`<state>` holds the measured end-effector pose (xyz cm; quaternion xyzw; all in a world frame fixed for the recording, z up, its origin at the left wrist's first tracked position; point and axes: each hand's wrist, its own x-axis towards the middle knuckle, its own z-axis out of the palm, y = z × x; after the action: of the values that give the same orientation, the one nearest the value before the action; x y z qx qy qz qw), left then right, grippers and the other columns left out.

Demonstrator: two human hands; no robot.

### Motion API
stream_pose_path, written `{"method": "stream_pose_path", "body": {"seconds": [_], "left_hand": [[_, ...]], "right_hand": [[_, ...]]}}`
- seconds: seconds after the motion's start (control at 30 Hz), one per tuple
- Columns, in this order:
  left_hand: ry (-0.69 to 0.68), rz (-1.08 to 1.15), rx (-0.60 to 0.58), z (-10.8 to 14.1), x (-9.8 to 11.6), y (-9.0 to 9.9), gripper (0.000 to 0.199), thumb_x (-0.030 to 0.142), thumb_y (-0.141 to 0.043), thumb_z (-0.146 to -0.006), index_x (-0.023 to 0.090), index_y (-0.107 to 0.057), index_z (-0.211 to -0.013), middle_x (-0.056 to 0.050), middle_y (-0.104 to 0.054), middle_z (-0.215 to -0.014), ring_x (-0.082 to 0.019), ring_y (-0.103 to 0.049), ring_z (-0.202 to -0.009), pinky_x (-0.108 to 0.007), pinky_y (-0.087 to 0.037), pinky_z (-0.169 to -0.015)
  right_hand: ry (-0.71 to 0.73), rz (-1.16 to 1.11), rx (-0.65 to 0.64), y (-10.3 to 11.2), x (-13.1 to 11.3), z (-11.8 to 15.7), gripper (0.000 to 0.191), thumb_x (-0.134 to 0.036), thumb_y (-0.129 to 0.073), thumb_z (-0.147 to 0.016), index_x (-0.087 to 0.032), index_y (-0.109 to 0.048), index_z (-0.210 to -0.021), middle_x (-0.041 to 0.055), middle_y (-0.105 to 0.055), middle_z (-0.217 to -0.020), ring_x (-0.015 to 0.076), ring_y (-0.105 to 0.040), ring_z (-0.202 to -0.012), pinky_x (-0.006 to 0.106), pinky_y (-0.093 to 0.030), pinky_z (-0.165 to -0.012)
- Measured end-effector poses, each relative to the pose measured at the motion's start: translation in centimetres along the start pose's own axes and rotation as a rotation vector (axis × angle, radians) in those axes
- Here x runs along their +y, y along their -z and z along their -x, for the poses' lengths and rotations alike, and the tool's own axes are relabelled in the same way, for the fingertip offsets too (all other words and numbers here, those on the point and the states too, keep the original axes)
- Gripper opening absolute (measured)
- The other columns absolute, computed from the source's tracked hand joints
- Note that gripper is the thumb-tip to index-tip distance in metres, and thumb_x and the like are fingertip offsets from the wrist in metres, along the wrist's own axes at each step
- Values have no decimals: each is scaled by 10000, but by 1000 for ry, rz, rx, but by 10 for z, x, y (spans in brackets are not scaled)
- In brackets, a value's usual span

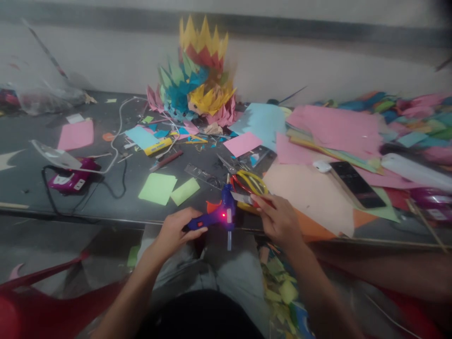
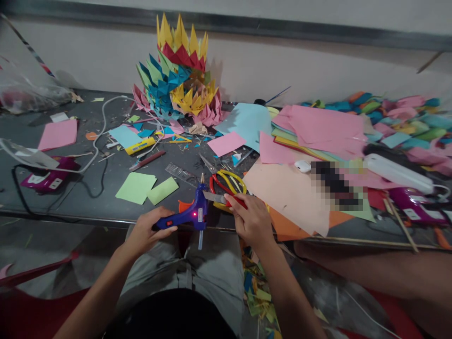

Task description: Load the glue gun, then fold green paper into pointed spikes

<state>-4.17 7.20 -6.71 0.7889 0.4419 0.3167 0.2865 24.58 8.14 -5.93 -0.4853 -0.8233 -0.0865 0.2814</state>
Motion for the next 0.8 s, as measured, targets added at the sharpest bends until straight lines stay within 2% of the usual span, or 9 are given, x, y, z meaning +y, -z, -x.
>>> {"method": "stream_pose_path", "body": {"seconds": [0.43,0.63,0.8], "left_hand": [[-120,-61,41,0,-3,-2,269,410,-544,-836,163,-610,-922,-63,-663,-840,-153,-616,-756,-245,-483,-709],[-157,-84,53,0,-2,-2,248,407,-546,-836,172,-591,-903,-52,-658,-818,-148,-615,-735,-231,-476,-669],[-164,-119,64,-1,-1,-4,227,393,-541,-843,175,-580,-893,-44,-652,-806,-138,-612,-716,-219,-467,-645]], "right_hand": [[66,63,-61,9,10,-15,387,-139,-479,-838,-253,-563,-1199,73,-606,-992,214,-552,-894,367,-447,-780],[56,136,28,6,8,-19,365,-136,-506,-830,-227,-581,-1175,82,-615,-985,220,-561,-907,358,-448,-779],[-17,67,89,15,5,-22,350,-137,-484,-848,-206,-573,-1180,85,-616,-953,212,-568,-875,344,-457,-756]]}}
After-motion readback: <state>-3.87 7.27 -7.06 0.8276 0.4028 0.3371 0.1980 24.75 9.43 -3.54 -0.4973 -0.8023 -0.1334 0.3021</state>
